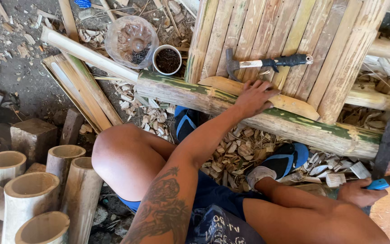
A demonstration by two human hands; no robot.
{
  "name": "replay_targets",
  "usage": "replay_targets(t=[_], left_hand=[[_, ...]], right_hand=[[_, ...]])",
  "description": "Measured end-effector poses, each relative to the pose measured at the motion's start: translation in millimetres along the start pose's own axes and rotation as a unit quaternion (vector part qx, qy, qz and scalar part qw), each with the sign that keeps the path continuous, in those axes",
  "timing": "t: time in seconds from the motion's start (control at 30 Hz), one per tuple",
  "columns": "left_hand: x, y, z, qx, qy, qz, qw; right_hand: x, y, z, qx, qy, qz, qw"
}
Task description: The person assembles a bamboo structure by placing bamboo slats into a frame, hammering nails to secure them, and sawing bamboo pieces to fit. The person uses a hammer, saw, and nails to complete the assembly.
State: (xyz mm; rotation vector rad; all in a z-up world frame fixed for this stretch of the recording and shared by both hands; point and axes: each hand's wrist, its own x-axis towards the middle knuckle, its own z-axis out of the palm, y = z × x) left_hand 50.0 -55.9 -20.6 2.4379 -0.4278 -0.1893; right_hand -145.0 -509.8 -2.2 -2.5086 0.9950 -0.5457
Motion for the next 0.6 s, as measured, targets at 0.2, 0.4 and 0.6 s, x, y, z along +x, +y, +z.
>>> replay_targets(t=[0.2, 0.4, 0.6], left_hand=[[-5, -4, -5, 0.048, -0.019, -0.016, 0.999], [-9, 2, -8, 0.039, 0.028, 0.007, 0.999], [-10, 5, -18, 0.024, 0.008, -0.012, 1.0]], right_hand=[[9, 6, 20, 0.023, -0.029, -0.037, 0.999], [-6, 30, 55, 0.087, -0.032, -0.032, 0.995], [-18, 29, 56, 0.041, -0.026, 0.012, 0.999]])
